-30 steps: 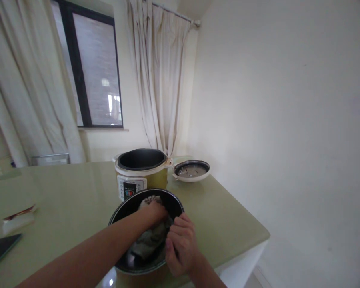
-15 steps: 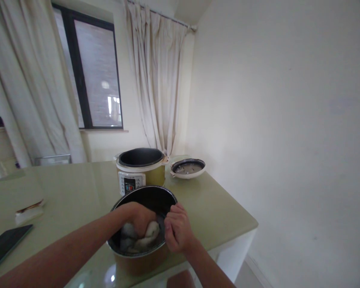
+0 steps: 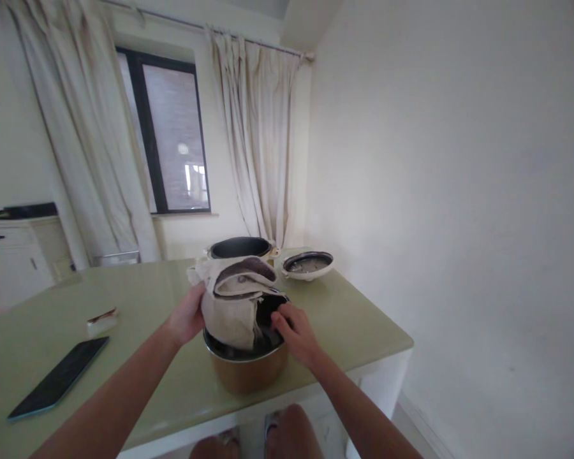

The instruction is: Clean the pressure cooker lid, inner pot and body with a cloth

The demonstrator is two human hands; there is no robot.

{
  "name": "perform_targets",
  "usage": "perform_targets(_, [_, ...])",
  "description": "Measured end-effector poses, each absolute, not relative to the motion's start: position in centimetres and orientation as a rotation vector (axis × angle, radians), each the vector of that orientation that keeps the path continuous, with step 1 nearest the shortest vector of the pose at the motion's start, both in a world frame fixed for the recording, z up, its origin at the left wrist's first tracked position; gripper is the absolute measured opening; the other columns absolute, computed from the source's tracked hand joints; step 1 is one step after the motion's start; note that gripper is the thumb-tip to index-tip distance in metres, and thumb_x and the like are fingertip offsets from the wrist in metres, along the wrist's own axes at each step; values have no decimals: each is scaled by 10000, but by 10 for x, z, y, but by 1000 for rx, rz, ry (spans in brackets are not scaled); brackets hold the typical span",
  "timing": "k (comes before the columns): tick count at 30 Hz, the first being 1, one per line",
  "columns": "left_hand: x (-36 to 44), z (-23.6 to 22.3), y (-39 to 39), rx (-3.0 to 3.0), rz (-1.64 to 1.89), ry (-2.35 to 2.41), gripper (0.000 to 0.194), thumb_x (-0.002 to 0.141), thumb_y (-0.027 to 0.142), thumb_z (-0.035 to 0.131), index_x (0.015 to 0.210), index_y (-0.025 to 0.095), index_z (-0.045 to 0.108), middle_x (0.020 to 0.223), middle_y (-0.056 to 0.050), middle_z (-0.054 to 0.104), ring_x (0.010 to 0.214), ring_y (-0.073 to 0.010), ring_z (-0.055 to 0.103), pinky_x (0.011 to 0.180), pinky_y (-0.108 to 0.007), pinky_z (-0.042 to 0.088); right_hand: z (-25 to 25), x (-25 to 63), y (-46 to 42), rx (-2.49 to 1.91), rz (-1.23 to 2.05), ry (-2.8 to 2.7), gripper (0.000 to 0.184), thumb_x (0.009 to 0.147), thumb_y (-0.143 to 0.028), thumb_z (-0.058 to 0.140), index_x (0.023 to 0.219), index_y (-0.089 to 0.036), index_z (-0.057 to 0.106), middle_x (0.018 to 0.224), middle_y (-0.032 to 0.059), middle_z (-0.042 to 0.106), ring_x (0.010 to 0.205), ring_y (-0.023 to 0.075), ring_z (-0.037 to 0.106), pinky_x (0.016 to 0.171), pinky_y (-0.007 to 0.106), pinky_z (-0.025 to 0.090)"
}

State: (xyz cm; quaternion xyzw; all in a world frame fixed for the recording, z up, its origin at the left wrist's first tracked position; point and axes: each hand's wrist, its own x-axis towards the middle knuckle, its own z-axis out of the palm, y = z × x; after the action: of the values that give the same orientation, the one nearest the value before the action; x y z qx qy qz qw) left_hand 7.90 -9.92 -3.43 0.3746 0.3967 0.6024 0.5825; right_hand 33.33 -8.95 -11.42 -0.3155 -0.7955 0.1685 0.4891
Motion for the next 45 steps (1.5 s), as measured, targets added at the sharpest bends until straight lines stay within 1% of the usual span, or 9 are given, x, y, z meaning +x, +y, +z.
perform_targets(2, [89, -26, -105, 860, 1421, 949, 551, 803, 509, 771, 1254, 199, 710, 1135, -111, 830, 1122, -339, 775, 948, -439, 644, -94, 330, -94, -753, 443, -1774, 360, 1039, -562, 544, 1052, -215, 638, 959, 40, 639, 881, 186, 597, 786, 317, 481])
perform_targets(5, [103, -10, -113, 986, 1438, 1022, 606, 771, 512, 814, 1281, 208, 695, 1087, -99, 838, 1042, -323, 796, 886, -420, 659, -58, 318, -103, -684, 265, -1670, 800, 863, -625, 769, 1483, -223, 463, 1425, 157, 533, 1256, 290, 562, 1014, 427, 517])
perform_targets(8, [113, 7, -122, 1168, 1441, 1060, 646, 703, 465, 869, 1268, 203, 701, 1013, -82, 841, 922, -300, 807, 799, -388, 660, -18, 305, -112, -622, 169, -1812, 1070, 763, -544, 881, 1617, -197, 338, 1531, 190, 506, 1394, 336, 505, 1155, 483, 439])
perform_targets(13, [114, 35, -143, 1358, 1452, 1133, 572, 673, 457, 822, 1151, 154, 743, 840, -52, 805, 740, -258, 760, 660, -331, 602, 41, 307, -117, -710, 230, -2002, 479, 887, -178, 644, 1366, -189, 662, 1160, 74, 761, 1063, 234, 691, 1018, 363, 497])
perform_targets(26, [80, 60, -162, 2038, 1533, 1511, 431, 773, 418, 577, 1134, 206, 680, 1059, -83, 783, 852, -237, 738, 749, -363, 602, 78, 340, -84, -840, 90, -1818, 411, 866, -187, 546, 1250, -201, 691, 818, -16, 665, 717, 171, 572, 761, 295, 445])
perform_targets(31, [112, 20, -148, 2062, 1376, 1473, 714, 806, 597, 705, 1376, 195, 550, 1282, -137, 746, 1079, -287, 742, 860, -401, 612, 91, 331, -89, -780, 4, -1936, 383, 868, -199, 574, 1238, -214, 672, 726, -47, 598, 687, 166, 562, 736, 284, 418])
perform_targets(33, [124, 7, -136, 2109, 1288, 1509, 752, 818, 543, 725, 1443, 193, 496, 1327, -140, 734, 1112, -295, 736, 902, -409, 596, 98, 329, -90, -728, -53, -2039, 400, 890, -184, 556, 1276, -210, 653, 730, -43, 597, 705, 173, 569, 757, 288, 426])
perform_targets(38, [133, 0, -112, 2245, 871, 1911, 304, 970, 366, 529, 1135, 190, 714, 1144, -141, 798, 1104, -323, 739, 924, -401, 536, 101, 351, -71, -736, -149, -2218, 476, 919, -81, 466, 1356, -200, 615, 1073, 58, 724, 964, 213, 646, 909, 328, 463])
perform_targets(45, [146, 33, -113, 2513, 844, 2277, 323, 981, 201, 435, 1188, 215, 682, 1143, -133, 772, 1133, -322, 704, 929, -408, 515, 66, 402, -41, -964, -162, -2005, 461, 905, -47, 458, 1299, -186, 655, 1197, 108, 714, 1130, 239, 616, 1030, 380, 463])
